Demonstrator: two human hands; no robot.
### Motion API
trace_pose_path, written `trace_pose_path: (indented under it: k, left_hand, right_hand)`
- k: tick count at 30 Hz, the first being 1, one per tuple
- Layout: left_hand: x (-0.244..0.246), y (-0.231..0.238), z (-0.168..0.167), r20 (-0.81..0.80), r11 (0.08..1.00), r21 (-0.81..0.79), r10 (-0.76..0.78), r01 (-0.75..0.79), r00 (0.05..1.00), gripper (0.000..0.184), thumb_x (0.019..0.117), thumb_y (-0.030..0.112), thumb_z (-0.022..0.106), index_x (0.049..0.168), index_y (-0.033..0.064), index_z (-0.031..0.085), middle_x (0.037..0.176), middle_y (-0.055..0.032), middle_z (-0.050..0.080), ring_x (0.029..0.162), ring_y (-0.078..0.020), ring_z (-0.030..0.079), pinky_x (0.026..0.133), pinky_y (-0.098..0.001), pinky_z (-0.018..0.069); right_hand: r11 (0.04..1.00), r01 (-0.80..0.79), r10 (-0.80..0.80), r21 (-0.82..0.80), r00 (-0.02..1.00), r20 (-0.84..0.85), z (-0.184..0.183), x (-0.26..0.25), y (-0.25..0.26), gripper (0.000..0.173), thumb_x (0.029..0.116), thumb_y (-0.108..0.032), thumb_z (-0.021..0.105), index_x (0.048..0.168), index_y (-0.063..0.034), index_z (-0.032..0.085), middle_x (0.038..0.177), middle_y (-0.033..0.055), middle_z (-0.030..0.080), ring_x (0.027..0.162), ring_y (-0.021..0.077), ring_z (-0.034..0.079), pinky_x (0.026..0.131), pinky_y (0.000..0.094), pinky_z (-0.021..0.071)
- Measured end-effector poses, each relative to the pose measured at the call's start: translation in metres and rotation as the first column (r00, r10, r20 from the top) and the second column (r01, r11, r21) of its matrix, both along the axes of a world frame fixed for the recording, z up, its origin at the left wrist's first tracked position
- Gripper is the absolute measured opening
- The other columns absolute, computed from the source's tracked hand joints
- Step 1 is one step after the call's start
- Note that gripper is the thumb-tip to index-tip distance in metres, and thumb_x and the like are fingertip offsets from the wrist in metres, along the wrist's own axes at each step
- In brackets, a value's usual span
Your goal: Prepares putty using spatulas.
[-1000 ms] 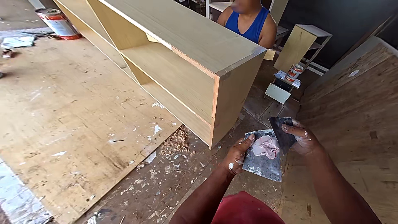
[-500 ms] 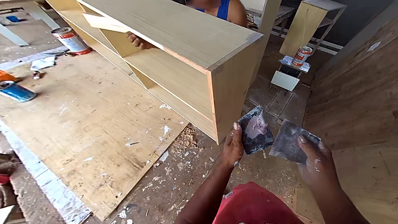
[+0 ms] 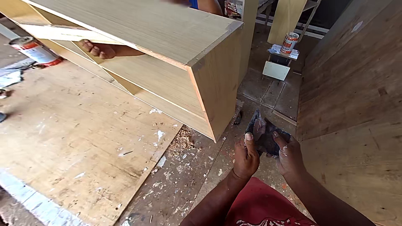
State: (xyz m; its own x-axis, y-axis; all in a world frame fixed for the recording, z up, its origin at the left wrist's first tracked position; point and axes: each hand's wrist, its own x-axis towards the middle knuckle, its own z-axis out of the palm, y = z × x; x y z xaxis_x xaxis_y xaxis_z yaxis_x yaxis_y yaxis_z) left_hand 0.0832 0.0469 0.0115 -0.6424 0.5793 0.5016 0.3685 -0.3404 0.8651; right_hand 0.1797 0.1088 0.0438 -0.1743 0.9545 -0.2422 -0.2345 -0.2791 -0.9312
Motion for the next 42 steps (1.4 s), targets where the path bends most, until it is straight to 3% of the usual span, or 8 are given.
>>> trace_pose_path:
  k: [10, 13, 15, 19, 22, 25, 36, 42]
  left_hand:
    - [-0.003, -0.011, -0.004, -0.318, 0.985, -0.174, -0.039, -0.018, 0.947, 0.062, 0.112, 0.039, 0.026, 0.101, -0.0049, 0.068, 0.083, -0.0118, 0.07, 0.081, -0.0097, 0.07, 0.078, -0.0249, 0.0575]
    - [-0.005, -0.021, -0.001, -0.195, 0.961, -0.256, -0.155, 0.102, 0.969, 0.057, 0.112, 0.036, 0.027, 0.088, 0.0011, 0.064, 0.069, -0.0042, 0.06, 0.066, -0.007, 0.062, 0.064, -0.0244, 0.0533]
    - [-0.005, -0.027, -0.001, 0.07, 0.942, -0.247, -0.215, 0.226, 0.974, 0.053, 0.1124, 0.033, 0.027, 0.089, 0.0047, 0.065, 0.071, 0.0021, 0.061, 0.069, -0.0022, 0.063, 0.067, -0.0234, 0.0551]
    - [-0.014, -0.025, 0.002, 0.68, 0.951, 0.077, -0.269, 0.298, 0.682, 0.042, 0.1111, 0.027, 0.033, 0.114, -0.0009, 0.064, 0.098, -0.0086, 0.074, 0.094, -0.0147, 0.072, 0.09, -0.0369, 0.0603]
    - [-0.013, -0.018, 0.013, 0.809, 0.931, 0.289, -0.362, 0.222, 0.463, 0.029, 0.1091, 0.017, 0.04, 0.122, -0.0025, 0.057, 0.102, -0.0145, 0.073, 0.095, -0.0219, 0.073, 0.089, -0.0423, 0.0606]
    - [-0.011, -0.007, 0.017, 0.787, 0.886, 0.423, -0.462, 0.187, 0.409, 0.025, 0.1074, 0.015, 0.044, 0.122, -0.0015, 0.056, 0.102, -0.0153, 0.072, 0.095, -0.0227, 0.073, 0.09, -0.0425, 0.0598]
    - [-0.024, 0.01, 0.014, 0.478, 0.837, 0.5, -0.48, 0.221, 0.736, 0.023, 0.1033, 0.024, 0.061, 0.116, 0.0047, 0.064, 0.101, -0.007, 0.075, 0.094, -0.0168, 0.074, 0.089, -0.0402, 0.0606]
    - [-0.04, 0.012, 0.006, 0.43, 0.882, 0.406, -0.415, 0.239, 0.802, 0.021, 0.1063, 0.02, 0.053, 0.114, 0.0025, 0.062, 0.098, -0.006, 0.075, 0.091, -0.0167, 0.074, 0.087, -0.0401, 0.0616]
  right_hand:
    - [0.966, -0.173, 0.155, -0.191, 0.982, -0.108, 0.005, -0.006, 0.019, 0.016, 0.1041, -0.008, 0.056, 0.114, 0.0038, 0.061, 0.093, 0.0184, 0.071, 0.074, 0.0233, 0.072, 0.061, 0.0365, 0.0616]
    - [0.957, -0.288, 0.285, -0.029, 0.955, -0.084, 0.013, 0.005, 0.037, 0.013, 0.1035, -0.008, 0.056, 0.109, 0.0011, 0.064, 0.089, 0.0152, 0.072, 0.069, 0.0195, 0.07, 0.056, 0.0337, 0.06]
    - [0.891, -0.369, 0.387, 0.265, 0.922, -0.015, 0.022, 0.022, 0.05, 0.016, 0.0998, -0.011, 0.059, 0.11, -0.0045, 0.069, 0.093, 0.0093, 0.073, 0.078, 0.0154, 0.072, 0.069, 0.0331, 0.0626]
    - [0.278, -0.448, 0.254, 0.85, 0.888, 0.384, 0.047, 0.051, 0.064, 0.021, 0.1047, -0.029, 0.058, 0.119, -0.0211, 0.071, 0.11, -0.0064, 0.073, 0.1, 0.0058, 0.069, 0.088, 0.0295, 0.0611]
    - [-0.161, -0.474, 0.172, 0.866, 0.85, 0.497, 0.038, 0.053, 0.065, 0.026, 0.1051, -0.015, 0.054, 0.129, -0.0184, 0.066, 0.133, 0.0114, 0.067, 0.127, 0.0252, 0.062, 0.106, 0.0423, 0.0547]
    - [-0.323, -0.479, 0.056, 0.816, 0.851, 0.522, 0.016, 0.044, 0.07, 0.031, 0.1046, -0.014, 0.052, 0.134, -0.0167, 0.061, 0.142, 0.0149, 0.062, 0.136, 0.0313, 0.056, 0.114, 0.0458, 0.0486]
    - [-0.14, -0.371, 0.025, 0.918, 0.925, 0.378, -0.002, 0.009, 0.078, 0.034, 0.1088, -0.014, 0.042, 0.133, -0.0023, 0.062, 0.138, 0.0159, 0.064, 0.133, 0.0239, 0.059, 0.113, 0.0374, 0.0493]
    - [-0.094, -0.565, -0.084, 0.82, 0.825, 0.559, -0.004, 0.011, 0.081, 0.041, 0.1089, -0.023, 0.043, 0.128, 0.0044, 0.066, 0.111, 0.0172, 0.074, 0.103, 0.0128, 0.071, 0.094, 0.0215, 0.0545]
